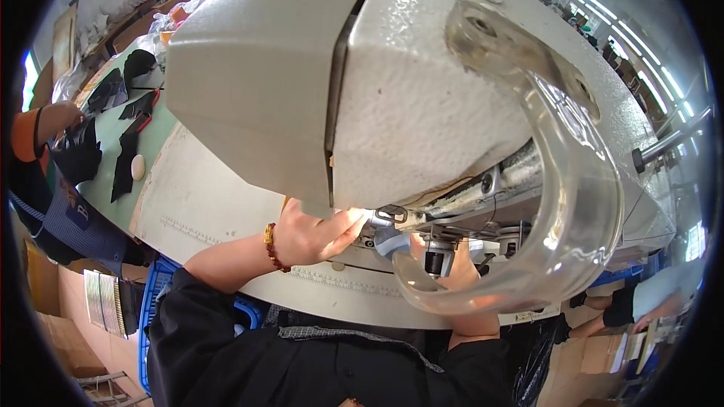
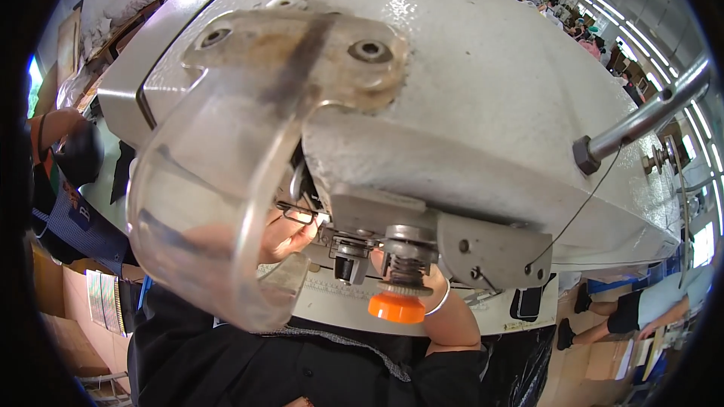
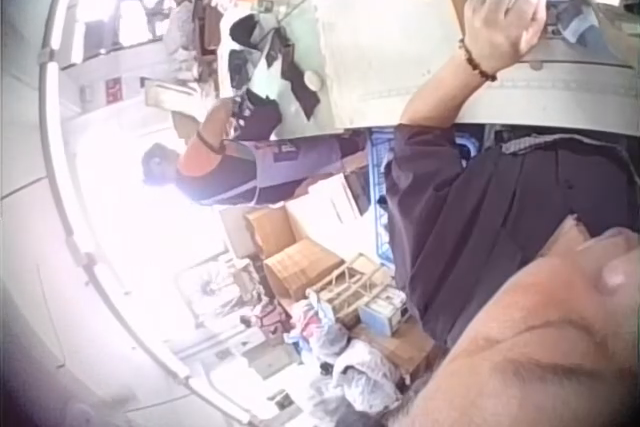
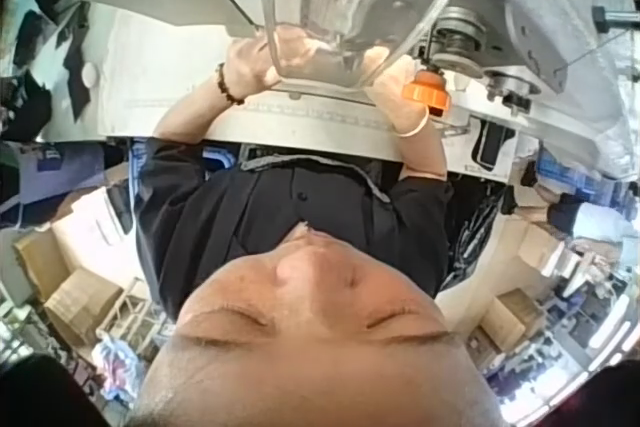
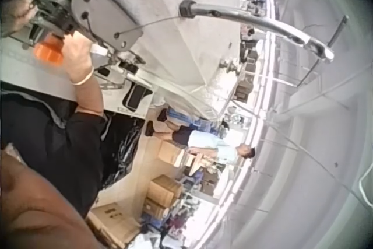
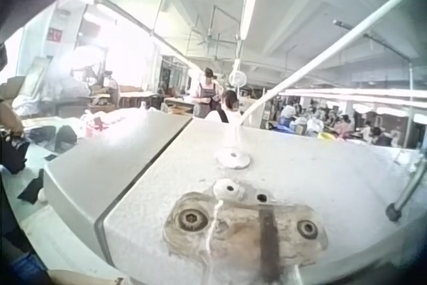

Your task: Sewing and stitching parts of a shoe using an industrial sewing machine in a factory environment.

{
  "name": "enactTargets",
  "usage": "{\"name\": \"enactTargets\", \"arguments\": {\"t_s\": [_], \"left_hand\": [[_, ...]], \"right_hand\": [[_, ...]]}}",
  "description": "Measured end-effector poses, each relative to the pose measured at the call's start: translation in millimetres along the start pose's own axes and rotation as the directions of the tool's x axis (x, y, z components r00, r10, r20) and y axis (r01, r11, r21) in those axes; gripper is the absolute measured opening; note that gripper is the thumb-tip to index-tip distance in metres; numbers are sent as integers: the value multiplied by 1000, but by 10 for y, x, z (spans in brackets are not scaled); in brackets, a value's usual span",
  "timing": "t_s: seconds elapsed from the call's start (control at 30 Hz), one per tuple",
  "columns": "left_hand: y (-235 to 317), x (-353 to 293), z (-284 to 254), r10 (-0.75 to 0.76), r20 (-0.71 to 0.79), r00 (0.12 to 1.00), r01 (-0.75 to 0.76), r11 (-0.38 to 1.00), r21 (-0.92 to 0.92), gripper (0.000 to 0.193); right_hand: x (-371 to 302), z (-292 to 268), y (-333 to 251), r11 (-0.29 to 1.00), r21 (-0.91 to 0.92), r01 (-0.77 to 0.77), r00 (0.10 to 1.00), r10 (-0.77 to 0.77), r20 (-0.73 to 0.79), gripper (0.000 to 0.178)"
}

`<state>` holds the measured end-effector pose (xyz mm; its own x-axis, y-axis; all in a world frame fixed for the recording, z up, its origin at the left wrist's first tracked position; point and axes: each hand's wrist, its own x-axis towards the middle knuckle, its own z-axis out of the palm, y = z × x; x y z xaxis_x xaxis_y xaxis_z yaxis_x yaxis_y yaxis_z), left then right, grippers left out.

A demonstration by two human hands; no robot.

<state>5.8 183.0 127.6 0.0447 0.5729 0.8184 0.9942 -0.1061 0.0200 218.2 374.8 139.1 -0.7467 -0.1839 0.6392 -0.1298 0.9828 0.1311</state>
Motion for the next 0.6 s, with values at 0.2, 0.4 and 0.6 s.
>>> {"name": "enactTargets", "arguments": {"t_s": [0.2, 0.4, 0.6], "left_hand": [[79, 39, 14, -2, -78, 997, 7, 998, 60, 20], [75, 122, -71, 35, -90, 995, -35, 999, -2, 23], [117, 264, -173, 22, -68, 997, -21, 1000, 22, 13]], "right_hand": [[67, 23, 8, 999, -28, 31, 999, -32, -19, 50], [-144, 201, 95, 975, -196, 105, 992, -116, -46, 51], [-388, 487, 263, 669, -724, 166, 962, -271, -30, 52]]}}
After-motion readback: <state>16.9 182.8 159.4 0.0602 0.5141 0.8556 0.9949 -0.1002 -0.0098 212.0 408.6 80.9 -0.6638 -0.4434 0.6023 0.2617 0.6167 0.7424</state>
